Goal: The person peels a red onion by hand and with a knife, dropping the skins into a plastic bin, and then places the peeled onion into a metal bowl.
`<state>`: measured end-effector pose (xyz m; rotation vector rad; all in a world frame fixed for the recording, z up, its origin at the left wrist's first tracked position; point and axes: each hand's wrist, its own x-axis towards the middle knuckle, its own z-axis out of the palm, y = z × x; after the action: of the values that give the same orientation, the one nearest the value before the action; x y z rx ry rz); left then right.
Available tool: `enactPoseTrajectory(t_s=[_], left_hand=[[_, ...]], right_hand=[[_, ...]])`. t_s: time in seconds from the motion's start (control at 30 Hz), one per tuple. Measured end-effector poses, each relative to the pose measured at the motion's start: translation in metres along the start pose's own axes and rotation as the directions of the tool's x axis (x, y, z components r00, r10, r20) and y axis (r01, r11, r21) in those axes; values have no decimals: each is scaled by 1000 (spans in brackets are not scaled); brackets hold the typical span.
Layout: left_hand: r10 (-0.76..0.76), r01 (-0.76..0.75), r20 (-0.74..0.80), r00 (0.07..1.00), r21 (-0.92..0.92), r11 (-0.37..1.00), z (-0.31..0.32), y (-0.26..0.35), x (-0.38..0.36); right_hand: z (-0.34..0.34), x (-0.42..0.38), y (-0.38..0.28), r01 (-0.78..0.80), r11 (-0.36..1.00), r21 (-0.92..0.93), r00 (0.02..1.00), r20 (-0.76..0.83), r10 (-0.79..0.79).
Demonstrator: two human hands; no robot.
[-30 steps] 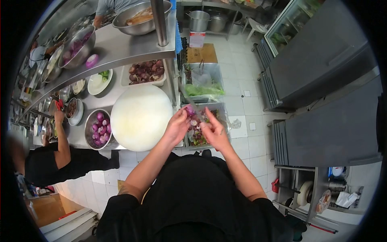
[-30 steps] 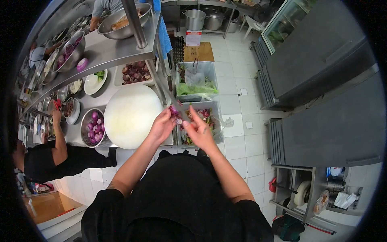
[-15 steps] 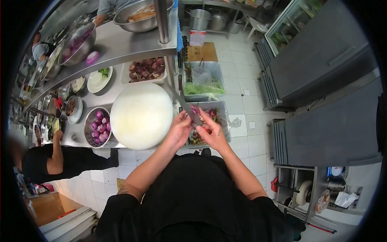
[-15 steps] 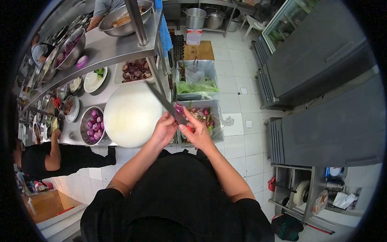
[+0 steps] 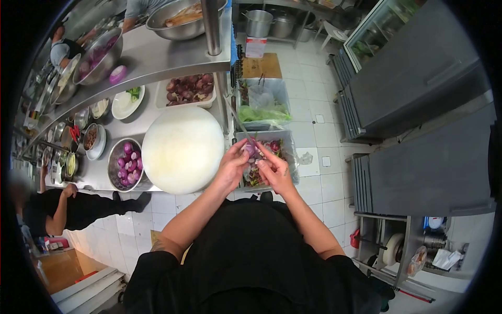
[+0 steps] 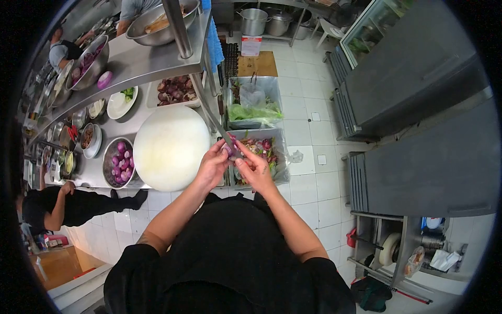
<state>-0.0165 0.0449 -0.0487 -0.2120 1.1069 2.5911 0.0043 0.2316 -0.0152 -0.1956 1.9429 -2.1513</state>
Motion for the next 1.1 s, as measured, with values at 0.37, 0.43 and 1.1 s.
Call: enactPoseTrajectory(t_s=[0.37,0.43,1.1], left_hand=[[109,-137,109,988,300,944,-10,17,10],[134,-165,117,984,324,931,-4,20,9],[-18,34,253,967,-60,998,-13,33,17]], right_hand=[[-26,6,-2,128,937,-325,990,97,-101],[-20,6,-13,110,923,-370,990,128,-66],[-31,16,1,-178,937,299,981,-18,193]])
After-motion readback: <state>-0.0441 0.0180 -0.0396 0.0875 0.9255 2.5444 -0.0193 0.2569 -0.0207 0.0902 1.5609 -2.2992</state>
